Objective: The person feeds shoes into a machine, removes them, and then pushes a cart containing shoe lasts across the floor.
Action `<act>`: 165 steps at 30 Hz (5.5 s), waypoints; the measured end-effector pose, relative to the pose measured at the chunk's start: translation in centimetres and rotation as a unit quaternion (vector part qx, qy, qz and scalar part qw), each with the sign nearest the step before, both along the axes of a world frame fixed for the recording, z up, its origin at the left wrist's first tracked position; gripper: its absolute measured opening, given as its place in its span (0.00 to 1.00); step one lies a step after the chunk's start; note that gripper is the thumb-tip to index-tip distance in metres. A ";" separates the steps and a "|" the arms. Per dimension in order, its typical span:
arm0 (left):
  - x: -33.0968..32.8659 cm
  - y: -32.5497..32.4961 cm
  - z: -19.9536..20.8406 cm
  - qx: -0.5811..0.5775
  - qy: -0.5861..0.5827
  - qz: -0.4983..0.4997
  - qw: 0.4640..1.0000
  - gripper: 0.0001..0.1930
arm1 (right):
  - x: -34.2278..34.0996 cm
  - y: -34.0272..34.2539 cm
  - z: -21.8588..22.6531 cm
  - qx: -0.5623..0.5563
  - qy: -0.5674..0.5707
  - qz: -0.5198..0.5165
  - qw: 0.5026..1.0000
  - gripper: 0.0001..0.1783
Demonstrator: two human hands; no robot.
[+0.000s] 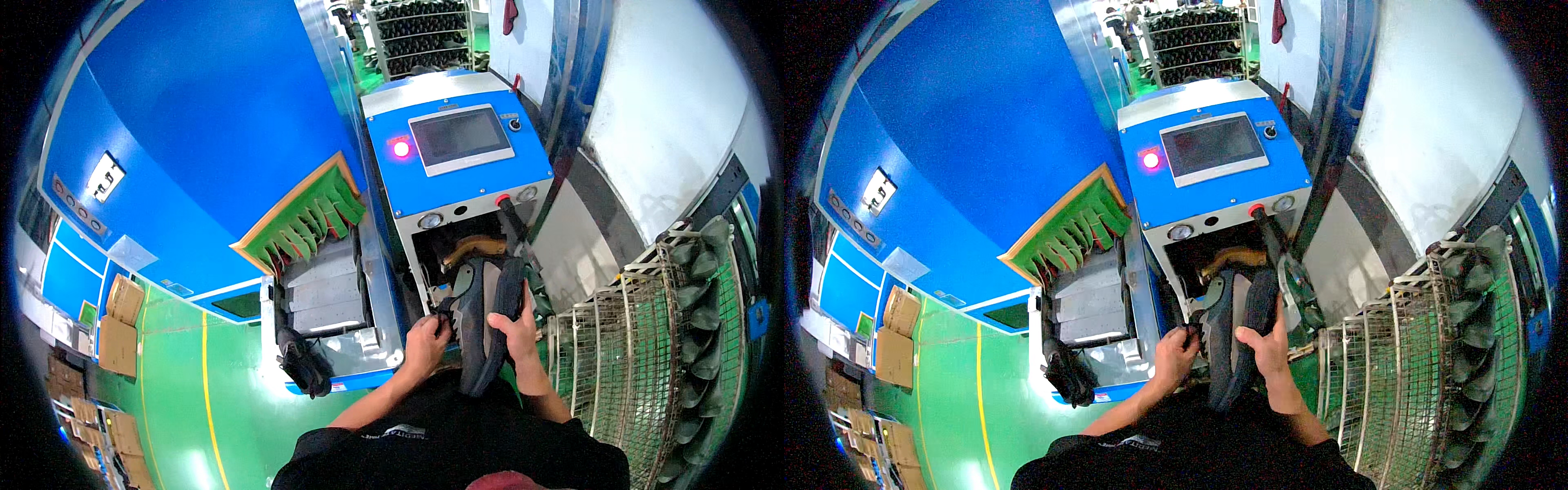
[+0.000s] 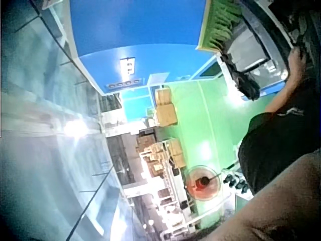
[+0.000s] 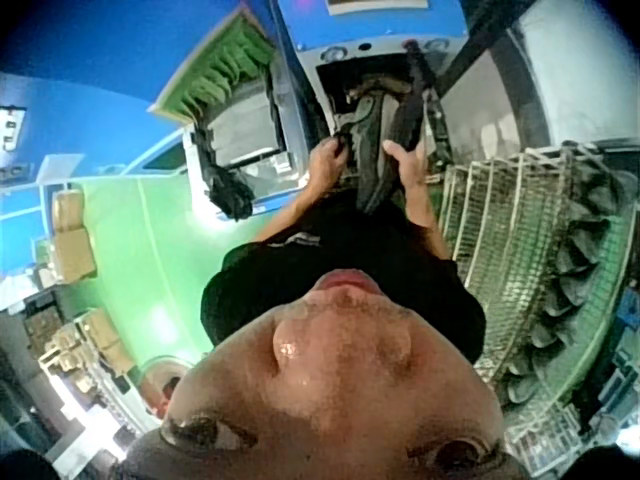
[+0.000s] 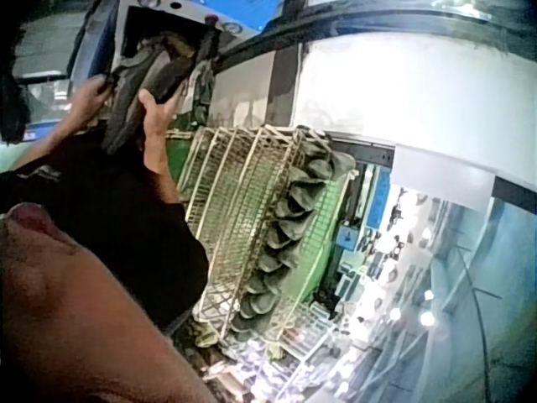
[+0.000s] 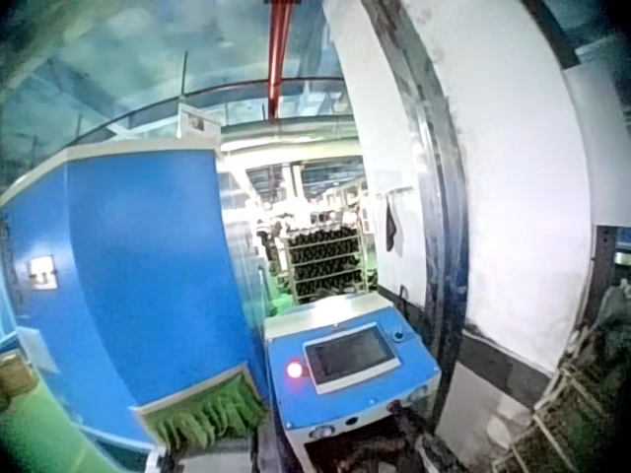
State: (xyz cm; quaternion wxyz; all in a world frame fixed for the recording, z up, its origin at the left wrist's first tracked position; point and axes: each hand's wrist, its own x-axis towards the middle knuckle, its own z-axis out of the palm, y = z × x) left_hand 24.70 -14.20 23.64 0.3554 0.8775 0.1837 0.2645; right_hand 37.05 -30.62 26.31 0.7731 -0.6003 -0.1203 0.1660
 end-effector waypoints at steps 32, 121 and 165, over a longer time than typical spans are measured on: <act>-0.1 3.0 3.2 -0.617 0.174 -0.335 0.690 0.18 | 0.9 -5.3 -4.0 0.076 0.132 0.050 0.987 0.33; 3.4 0.6 -14.0 -0.833 0.081 -0.051 0.545 0.13 | 8.7 9.2 -2.4 -0.676 -0.299 0.113 0.664 0.53; 26.0 -2.4 4.8 0.300 0.352 -0.219 0.859 0.22 | 2.3 5.9 -3.8 -0.463 -0.199 -0.139 0.853 0.56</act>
